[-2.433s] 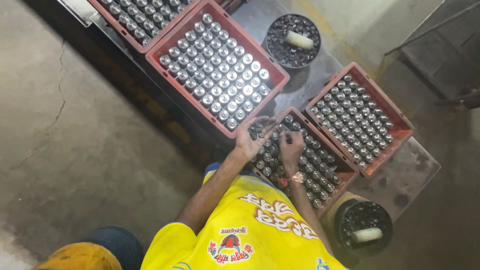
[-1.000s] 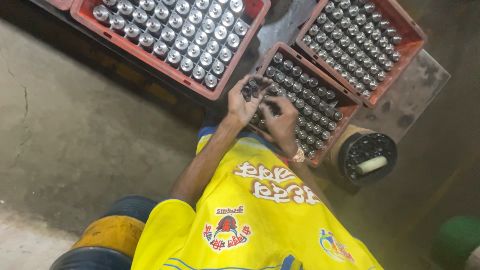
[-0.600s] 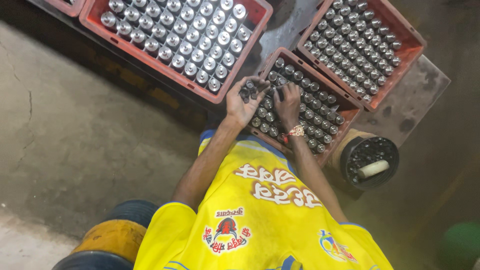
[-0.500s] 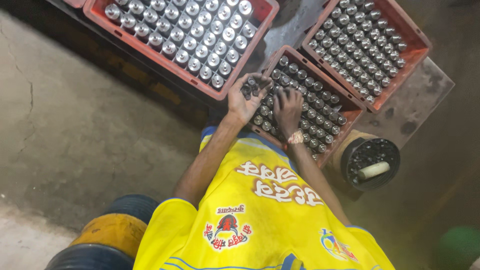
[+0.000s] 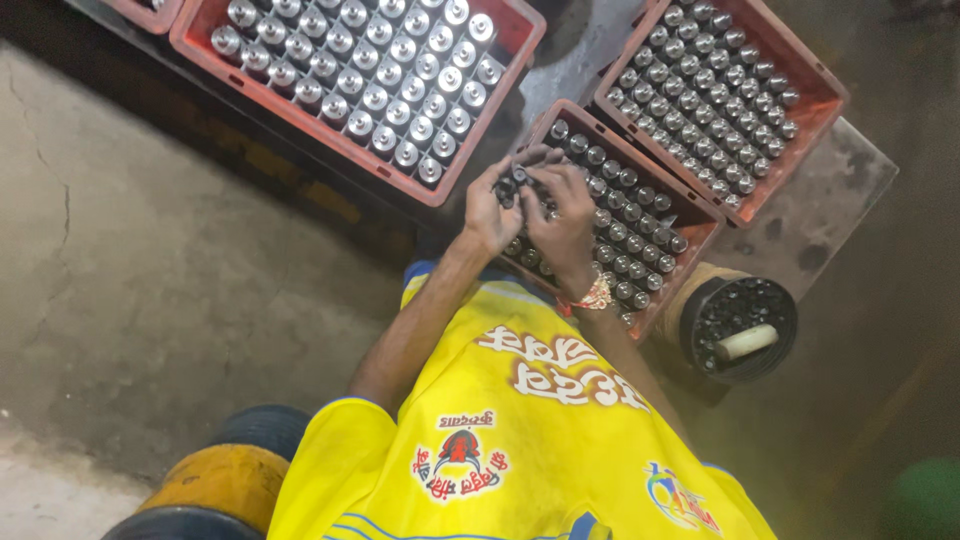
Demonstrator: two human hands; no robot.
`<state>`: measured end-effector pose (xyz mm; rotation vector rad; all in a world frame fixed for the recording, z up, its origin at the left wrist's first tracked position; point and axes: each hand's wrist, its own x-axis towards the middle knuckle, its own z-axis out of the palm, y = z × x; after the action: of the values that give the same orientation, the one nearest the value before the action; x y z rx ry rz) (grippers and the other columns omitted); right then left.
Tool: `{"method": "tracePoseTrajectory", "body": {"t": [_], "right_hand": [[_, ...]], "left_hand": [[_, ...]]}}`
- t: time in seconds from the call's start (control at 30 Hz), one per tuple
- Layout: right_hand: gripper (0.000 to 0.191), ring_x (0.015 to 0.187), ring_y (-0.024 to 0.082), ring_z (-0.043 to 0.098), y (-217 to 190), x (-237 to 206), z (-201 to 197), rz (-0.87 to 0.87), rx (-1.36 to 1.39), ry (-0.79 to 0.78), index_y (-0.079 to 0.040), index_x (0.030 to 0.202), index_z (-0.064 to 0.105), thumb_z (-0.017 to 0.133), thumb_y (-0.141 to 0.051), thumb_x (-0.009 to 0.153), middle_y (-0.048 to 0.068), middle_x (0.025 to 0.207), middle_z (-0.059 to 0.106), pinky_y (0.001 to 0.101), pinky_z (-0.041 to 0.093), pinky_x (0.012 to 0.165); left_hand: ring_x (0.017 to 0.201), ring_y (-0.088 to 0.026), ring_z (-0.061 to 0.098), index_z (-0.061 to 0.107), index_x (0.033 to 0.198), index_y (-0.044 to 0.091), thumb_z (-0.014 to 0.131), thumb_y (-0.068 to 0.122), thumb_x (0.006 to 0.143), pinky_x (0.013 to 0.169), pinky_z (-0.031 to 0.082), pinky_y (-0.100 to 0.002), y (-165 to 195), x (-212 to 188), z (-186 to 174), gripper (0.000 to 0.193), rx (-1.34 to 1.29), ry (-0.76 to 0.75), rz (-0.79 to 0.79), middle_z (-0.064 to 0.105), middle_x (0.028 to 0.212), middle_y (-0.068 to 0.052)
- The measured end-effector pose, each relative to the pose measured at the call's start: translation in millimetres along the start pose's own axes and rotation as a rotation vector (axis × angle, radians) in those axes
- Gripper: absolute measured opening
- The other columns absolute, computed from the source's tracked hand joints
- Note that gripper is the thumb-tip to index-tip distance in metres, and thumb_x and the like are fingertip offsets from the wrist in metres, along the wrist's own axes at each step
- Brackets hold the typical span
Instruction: The person repeatedly picks small metal parts from a container, holds them in the left hand, and places them one by one into a red crate. The person occasionally reaches into a second container to retrieve more parts. The task continues with the same repetitive motion throughout the clip.
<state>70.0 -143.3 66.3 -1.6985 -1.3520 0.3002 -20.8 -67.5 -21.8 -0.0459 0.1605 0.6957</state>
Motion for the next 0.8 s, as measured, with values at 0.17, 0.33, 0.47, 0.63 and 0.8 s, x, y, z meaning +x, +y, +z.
{"method": "tracePoseTrajectory", "body": {"t": [0.17, 0.33, 0.47, 0.63, 0.8], "right_hand": [[0.020, 0.099, 0.032, 0.068, -7.4, 9.6, 3.4, -0.054, -0.037, 0.010, -0.002, 0.104, 0.070, 0.077, 0.003, 0.086, 0.014, 0.104, 0.067, 0.0400, 0.055, 0.087], [0.015, 0.098, 0.030, 0.069, 4.2, -0.8, 4.0, 0.003, 0.006, 0.009, 0.000, 0.096, 0.066, 0.077, 0.003, 0.086, 0.014, 0.104, 0.069, 0.0382, 0.055, 0.086], [0.012, 0.096, 0.028, 0.071, 13.8, -6.5, 3.2, 0.054, 0.000, 0.046, -0.001, 0.094, 0.066, 0.076, 0.002, 0.089, 0.013, 0.102, 0.070, 0.0371, 0.056, 0.086], [0.010, 0.088, 0.027, 0.072, 20.5, -10.8, -10.0, 0.297, -0.021, 0.101, -0.002, 0.097, 0.067, 0.076, -0.003, 0.093, 0.010, 0.095, 0.071, 0.0370, 0.055, 0.081], [0.017, 0.094, 0.034, 0.068, 15.9, -12.4, -11.6, 0.091, -0.213, 0.130, -0.001, 0.107, 0.068, 0.072, 0.003, 0.091, 0.017, 0.102, 0.065, 0.0407, 0.054, 0.083]], "left_hand": [[0.128, -0.027, 0.060, 0.050, 0.141, -0.015, 0.034, 0.017, 0.109, 0.108, 0.049, -0.030, -3.5, -2.0, -7.3, 0.048, 0.049, 0.032, -0.044, 0.061, 0.140, -0.025], [0.125, -0.026, 0.061, 0.053, 0.138, -0.015, 0.033, 0.020, 0.110, 0.110, 0.050, -0.033, -8.2, -4.6, -17.1, 0.049, 0.113, 0.093, -0.033, 0.062, 0.136, -0.022], [0.124, -0.026, 0.062, 0.054, 0.137, -0.015, 0.032, 0.020, 0.109, 0.108, 0.050, -0.034, -10.4, -5.5, -21.2, 0.049, 0.118, 0.124, -0.060, 0.063, 0.136, -0.022], [0.119, -0.027, 0.065, 0.056, 0.135, -0.013, 0.035, 0.022, 0.109, 0.105, 0.051, -0.038, -13.2, -6.6, -21.5, 0.048, 0.061, 0.042, -0.116, 0.066, 0.132, -0.023], [0.121, -0.027, 0.065, 0.057, 0.136, -0.013, 0.038, 0.021, 0.110, 0.110, 0.051, -0.041, -19.2, -6.4, -24.7, 0.047, 0.082, 0.151, -0.165, 0.066, 0.132, -0.020]]}}
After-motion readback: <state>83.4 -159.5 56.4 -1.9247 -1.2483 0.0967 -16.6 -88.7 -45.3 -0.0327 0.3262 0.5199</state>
